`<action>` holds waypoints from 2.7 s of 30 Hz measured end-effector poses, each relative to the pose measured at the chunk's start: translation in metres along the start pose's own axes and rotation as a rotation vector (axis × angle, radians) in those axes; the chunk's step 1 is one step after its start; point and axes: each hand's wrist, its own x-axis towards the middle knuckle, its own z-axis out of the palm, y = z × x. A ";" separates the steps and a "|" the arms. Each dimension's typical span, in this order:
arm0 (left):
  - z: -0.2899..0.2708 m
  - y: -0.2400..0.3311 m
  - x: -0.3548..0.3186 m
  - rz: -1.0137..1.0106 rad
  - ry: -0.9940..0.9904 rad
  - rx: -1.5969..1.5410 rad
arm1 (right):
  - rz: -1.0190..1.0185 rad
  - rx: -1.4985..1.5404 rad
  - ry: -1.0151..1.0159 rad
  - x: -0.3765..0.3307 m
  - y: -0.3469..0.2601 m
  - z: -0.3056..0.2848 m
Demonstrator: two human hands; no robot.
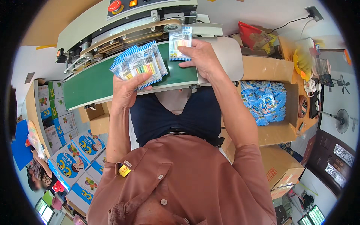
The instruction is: Sorting and inspecting small blue packets before placing them onto a conveyor belt in a packaging factory.
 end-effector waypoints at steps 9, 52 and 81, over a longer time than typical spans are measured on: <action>-0.006 -0.001 0.001 -0.045 -0.031 -0.121 | -0.159 -0.177 0.013 -0.005 0.001 0.029; 0.016 -0.009 0.014 0.058 0.054 -0.077 | -0.250 0.008 0.190 -0.031 0.007 0.033; 0.020 -0.026 0.006 -0.005 -0.014 -0.203 | -0.268 0.413 -0.065 -0.037 0.034 0.032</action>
